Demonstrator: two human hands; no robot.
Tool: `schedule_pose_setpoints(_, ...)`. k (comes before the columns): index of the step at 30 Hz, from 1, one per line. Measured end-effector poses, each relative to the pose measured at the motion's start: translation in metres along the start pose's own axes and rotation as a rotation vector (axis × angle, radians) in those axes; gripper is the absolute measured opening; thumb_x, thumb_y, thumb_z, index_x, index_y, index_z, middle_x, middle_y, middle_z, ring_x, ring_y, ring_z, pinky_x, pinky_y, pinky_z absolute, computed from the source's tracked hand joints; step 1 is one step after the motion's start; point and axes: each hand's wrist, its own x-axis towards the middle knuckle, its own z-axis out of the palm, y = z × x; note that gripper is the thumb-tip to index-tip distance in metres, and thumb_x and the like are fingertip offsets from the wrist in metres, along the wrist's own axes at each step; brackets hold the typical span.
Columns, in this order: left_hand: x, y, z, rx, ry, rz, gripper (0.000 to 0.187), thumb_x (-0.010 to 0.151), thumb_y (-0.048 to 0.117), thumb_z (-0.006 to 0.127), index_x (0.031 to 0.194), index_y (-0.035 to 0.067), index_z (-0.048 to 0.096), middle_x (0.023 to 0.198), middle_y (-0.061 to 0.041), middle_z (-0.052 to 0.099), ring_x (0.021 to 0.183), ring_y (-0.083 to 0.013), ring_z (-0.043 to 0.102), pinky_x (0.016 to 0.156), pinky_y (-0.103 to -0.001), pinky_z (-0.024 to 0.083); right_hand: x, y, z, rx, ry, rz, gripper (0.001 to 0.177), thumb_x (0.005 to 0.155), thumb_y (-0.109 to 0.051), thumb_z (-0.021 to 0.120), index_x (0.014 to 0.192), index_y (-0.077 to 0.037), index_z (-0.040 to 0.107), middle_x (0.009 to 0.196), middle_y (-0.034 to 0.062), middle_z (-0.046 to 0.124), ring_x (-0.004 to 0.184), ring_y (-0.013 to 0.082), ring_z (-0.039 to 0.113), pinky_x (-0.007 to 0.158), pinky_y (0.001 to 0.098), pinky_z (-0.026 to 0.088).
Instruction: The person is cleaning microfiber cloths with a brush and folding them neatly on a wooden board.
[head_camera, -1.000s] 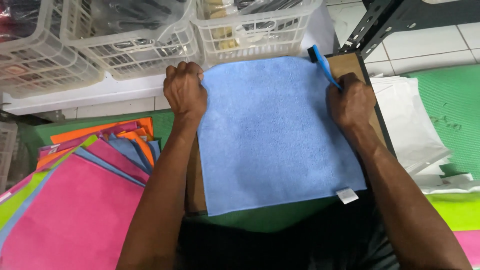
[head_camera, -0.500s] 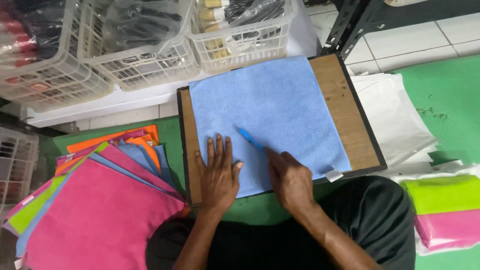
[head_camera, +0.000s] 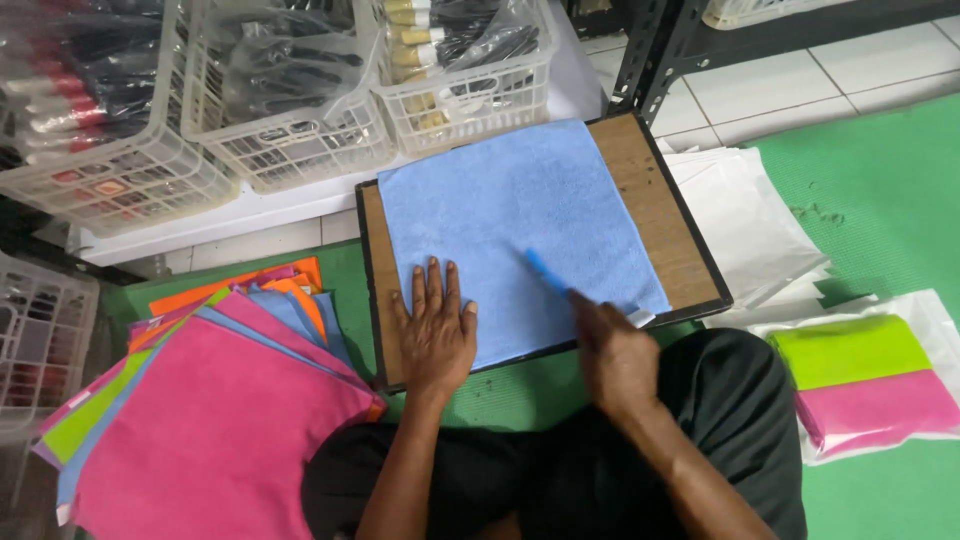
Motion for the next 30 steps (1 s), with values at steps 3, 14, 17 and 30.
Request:
schedule_pose_setpoints(3, -0.001, -0.001, -0.001, -0.007, 0.015, 0.011, 0.065, 0.106, 0.045, 0.033, 0.164, 0.015, 0.028, 0.171, -0.014, 0.024, 0.158, -0.0321, 0.019, 0.123, -0.061, 0.010, -0.016, -0.009, 0.009, 0.062, -0.144, -0.111, 0.041, 0.091, -0.030, 0.061, 0.131, -0.040, 0.066, 0.082, 0.0001, 0.068, 0.067, 0.0321, 0.073, 0.059, 0.0488, 0.059)
schedule_pose_setpoints(14, 0.000, -0.001, 0.002, -0.033, 0.011, 0.008, 0.065, 0.106, 0.043, 0.031, 0.165, 0.014, 0.026, 0.172, -0.015, 0.019, 0.158, -0.0342, 0.016, 0.123, -0.062, 0.007, -0.007, 0.049, -0.031, 0.093, 0.171, -0.017, 0.033, 0.096, -0.017, 0.067, 0.126, -0.026, 0.077, 0.091, 0.0099, 0.073, 0.083, 0.0402, 0.071, 0.067, 0.0523, 0.057)
schedule_pose_setpoints(17, 0.001, -0.001, 0.000, -0.049, 0.010, 0.015, 0.066, 0.106, 0.042, 0.031, 0.165, 0.014, 0.026, 0.172, -0.015, 0.019, 0.158, -0.0337, 0.016, 0.123, -0.061, 0.007, -0.023, 0.023, -0.009, 0.118, 0.030, -0.078, 0.033, 0.095, -0.031, 0.064, 0.125, -0.037, 0.075, 0.085, 0.0004, 0.072, 0.077, 0.0291, 0.073, 0.066, 0.0419, 0.059)
schedule_pose_setpoints(30, 0.002, -0.006, 0.013, -0.065, 0.121, 0.073, 0.065, 0.108, 0.044, 0.030, 0.164, 0.012, 0.024, 0.171, -0.013, 0.019, 0.159, -0.0323, 0.012, 0.124, -0.058, 0.007, -0.025, 0.085, -0.075, 0.214, 0.032, 0.082, 0.033, 0.104, -0.012, 0.057, 0.133, -0.008, 0.073, 0.116, 0.0196, 0.076, 0.101, 0.0360, 0.072, 0.086, 0.0439, 0.052)
